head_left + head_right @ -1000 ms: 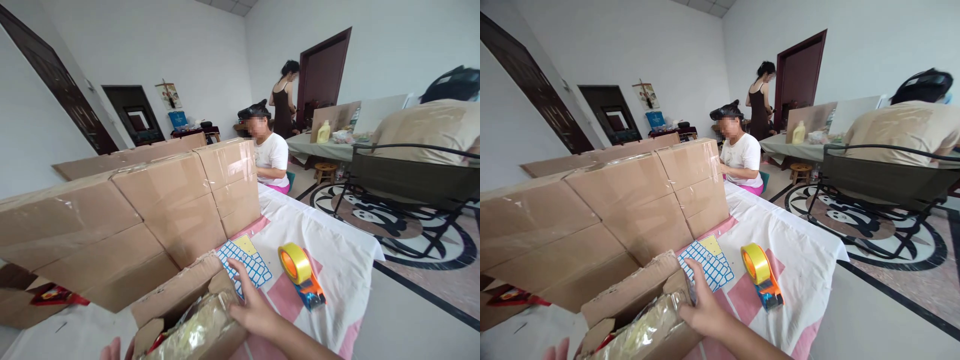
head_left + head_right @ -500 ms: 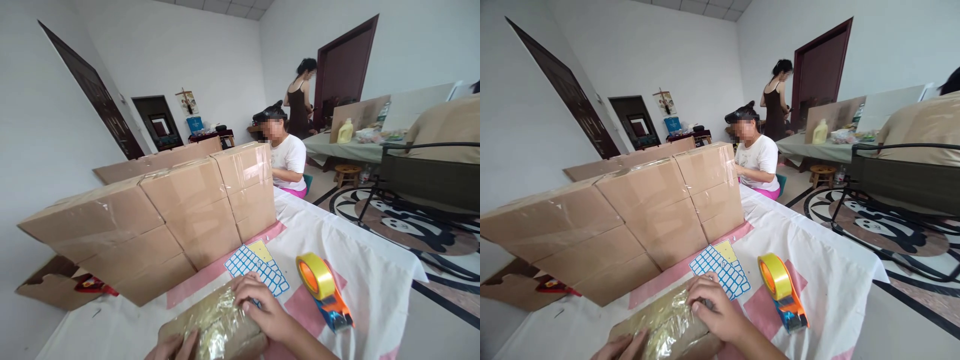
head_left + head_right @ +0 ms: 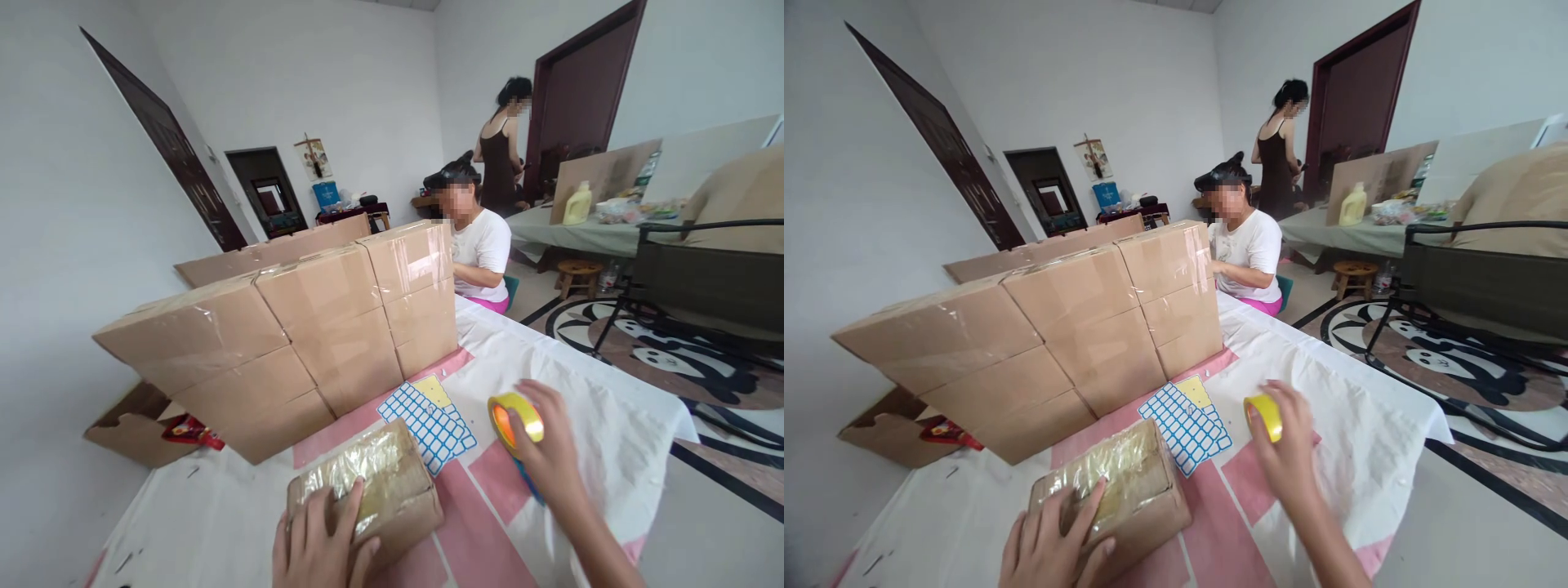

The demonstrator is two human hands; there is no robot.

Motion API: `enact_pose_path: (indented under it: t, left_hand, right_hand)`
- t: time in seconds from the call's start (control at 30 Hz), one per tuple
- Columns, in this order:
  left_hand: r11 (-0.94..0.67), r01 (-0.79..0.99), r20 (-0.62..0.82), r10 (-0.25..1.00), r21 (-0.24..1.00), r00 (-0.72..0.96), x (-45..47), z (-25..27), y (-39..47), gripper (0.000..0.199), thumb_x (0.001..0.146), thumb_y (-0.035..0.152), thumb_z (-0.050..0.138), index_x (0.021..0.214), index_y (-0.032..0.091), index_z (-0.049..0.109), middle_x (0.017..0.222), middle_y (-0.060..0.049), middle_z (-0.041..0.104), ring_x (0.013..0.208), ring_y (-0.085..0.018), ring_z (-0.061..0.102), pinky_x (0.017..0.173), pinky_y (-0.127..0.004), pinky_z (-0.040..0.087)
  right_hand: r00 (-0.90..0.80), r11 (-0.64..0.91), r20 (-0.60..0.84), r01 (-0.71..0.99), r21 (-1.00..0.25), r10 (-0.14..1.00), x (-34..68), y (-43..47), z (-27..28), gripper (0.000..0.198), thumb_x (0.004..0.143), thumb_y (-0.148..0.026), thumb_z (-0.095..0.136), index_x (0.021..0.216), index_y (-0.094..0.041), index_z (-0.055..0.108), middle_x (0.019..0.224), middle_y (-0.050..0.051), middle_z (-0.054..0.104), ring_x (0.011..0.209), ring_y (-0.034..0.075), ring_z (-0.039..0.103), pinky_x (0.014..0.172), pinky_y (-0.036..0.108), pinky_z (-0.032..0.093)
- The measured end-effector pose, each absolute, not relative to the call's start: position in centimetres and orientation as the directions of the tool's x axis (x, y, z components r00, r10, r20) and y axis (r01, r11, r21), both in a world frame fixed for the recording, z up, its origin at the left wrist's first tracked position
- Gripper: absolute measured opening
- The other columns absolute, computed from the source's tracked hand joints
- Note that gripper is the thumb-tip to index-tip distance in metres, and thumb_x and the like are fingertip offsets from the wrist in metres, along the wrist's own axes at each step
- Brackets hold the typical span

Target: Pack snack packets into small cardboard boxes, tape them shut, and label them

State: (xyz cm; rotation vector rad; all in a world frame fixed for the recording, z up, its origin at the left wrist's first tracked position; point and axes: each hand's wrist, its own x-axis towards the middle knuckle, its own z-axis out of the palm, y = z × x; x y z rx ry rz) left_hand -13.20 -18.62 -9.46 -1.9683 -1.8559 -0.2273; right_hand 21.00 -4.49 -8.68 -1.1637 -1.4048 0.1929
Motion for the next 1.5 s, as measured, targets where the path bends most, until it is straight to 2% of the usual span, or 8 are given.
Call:
enact_pose_path:
  t: [0.2, 0.4, 0.53, 0.63, 0.83, 1.1, 1.3, 1.5]
  left_hand:
    - [-0.323, 0.934, 0.398, 0.845, -0.151, 0.356, -14.3, -10.6, -17.2, 0.076, 0.096, 0.042, 0.057, 0.162, 0.023, 0.026, 0.153, -0.008, 0.054, 0.136, -0.027, 0.057, 0.102, -0.038, 0.052]
    - [-0.135, 0.991, 0.212, 0.969, 0.015, 0.129, -10.7, -4.5, -17.8, 0.063, 0.092, 0.049, 0.057, 0.152, 0.028, 0.048, 0.145, -0.010, 0.062, 0.128, -0.039, 0.061, 0.104, -0.059, 0.048]
    - [-0.233, 0.961, 0.512, 0.849, 0.146, 0.128, -5.6, -1.3, -17.2, 0.048, 0.092, 0.041, 0.062, 0.137, 0.026, 0.061, 0.131, -0.010, 0.072, 0.119, -0.034, 0.067, 0.106, -0.052, 0.048]
    - [-0.437, 0.820, 0.613, 0.778, 0.370, 0.138, 0.2, -1.7, -16.3, 0.052, 0.094, 0.030, 0.064, 0.144, 0.027, 0.051, 0.135, -0.008, 0.069, 0.122, -0.025, 0.067, 0.102, -0.038, 0.054]
    - [-0.399, 0.763, 0.367, 0.902, 0.509, 0.227, 7.0, -3.6, -15.5, 0.087, 0.098, 0.045, 0.058, 0.164, 0.028, 0.004, 0.168, -0.019, 0.028, 0.152, -0.036, 0.034, 0.113, -0.057, 0.047]
    - [-0.434, 0.599, 0.243, 0.895, 0.673, 0.375, 5.1, -3.7, -13.8, 0.112, 0.081, 0.060, 0.075, 0.163, 0.038, 0.002, 0.172, -0.015, 0.017, 0.155, -0.038, 0.021, 0.120, -0.058, 0.038]
    - [-0.270, 0.593, 0.119, 0.952, 0.759, 0.281, 6.4, -3.6, -11.3, 0.080, 0.095, 0.050, 0.061, 0.161, 0.024, 0.026, 0.169, -0.016, 0.027, 0.157, -0.033, 0.022, 0.126, -0.054, 0.028]
    - [-0.138, 0.349, 0.122, 0.990, 0.927, 0.067, 8.5, -7.0, -10.8, 0.025, 0.098, 0.041, 0.056, 0.101, 0.024, 0.075, 0.149, -0.008, 0.052, 0.148, -0.026, 0.040, 0.120, -0.043, 0.037]
  right_hand:
    - [0.020, 0.004, 0.006, 0.112, -0.994, 1.000, 28.0, -3.9, -11.8, 0.063, 0.081, -0.063, 0.069, 0.124, -0.019, 0.056, 0.108, 0.015, 0.068, 0.099, 0.033, 0.070, 0.089, 0.049, 0.058]
    - [-0.181, 0.132, 0.105, 0.146, -0.980, 0.978, 26.9, -5.5, -13.3, 0.051, 0.086, -0.055, 0.072, 0.119, -0.017, 0.064, 0.110, 0.013, 0.072, 0.101, 0.030, 0.069, 0.089, 0.041, 0.056]
    - [-0.133, 0.111, 0.120, -0.068, -0.991, 0.984, 24.9, -6.7, -13.2, 0.052, 0.090, -0.060, 0.064, 0.124, -0.021, 0.061, 0.106, 0.008, 0.073, 0.095, 0.026, 0.070, 0.082, 0.039, 0.057]
    - [-0.143, 0.056, 0.096, -0.260, -0.964, 0.985, 23.3, -8.4, -12.4, 0.056, 0.089, -0.064, 0.064, 0.128, -0.024, 0.062, 0.103, 0.007, 0.074, 0.090, 0.027, 0.072, 0.076, 0.038, 0.058]
    - [-0.183, -0.014, 0.073, -0.432, -0.902, 0.980, 22.7, -12.0, -9.6, 0.064, 0.083, -0.073, 0.065, 0.127, -0.026, 0.068, 0.113, 0.009, 0.074, 0.105, 0.033, 0.071, 0.086, 0.045, 0.059]
    - [-0.300, -0.056, 0.094, -0.456, -0.888, 0.949, 23.4, -13.7, -9.9, 0.074, 0.084, -0.075, 0.062, 0.138, -0.025, 0.060, 0.104, 0.010, 0.074, 0.101, 0.034, 0.071, 0.081, 0.044, 0.059]
    - [-0.032, 0.124, 0.143, -0.345, -0.930, 0.989, 21.8, -8.8, -9.3, 0.067, 0.095, -0.079, 0.035, 0.123, -0.024, 0.062, 0.098, 0.008, 0.071, 0.096, 0.028, 0.070, 0.080, 0.041, 0.060]
    - [0.043, 0.344, 0.342, -0.173, -0.923, 0.939, 22.8, -4.3, -7.9, 0.055, 0.100, -0.070, 0.036, 0.096, -0.022, 0.063, 0.078, 0.002, 0.059, 0.071, 0.019, 0.057, 0.063, 0.031, 0.050]
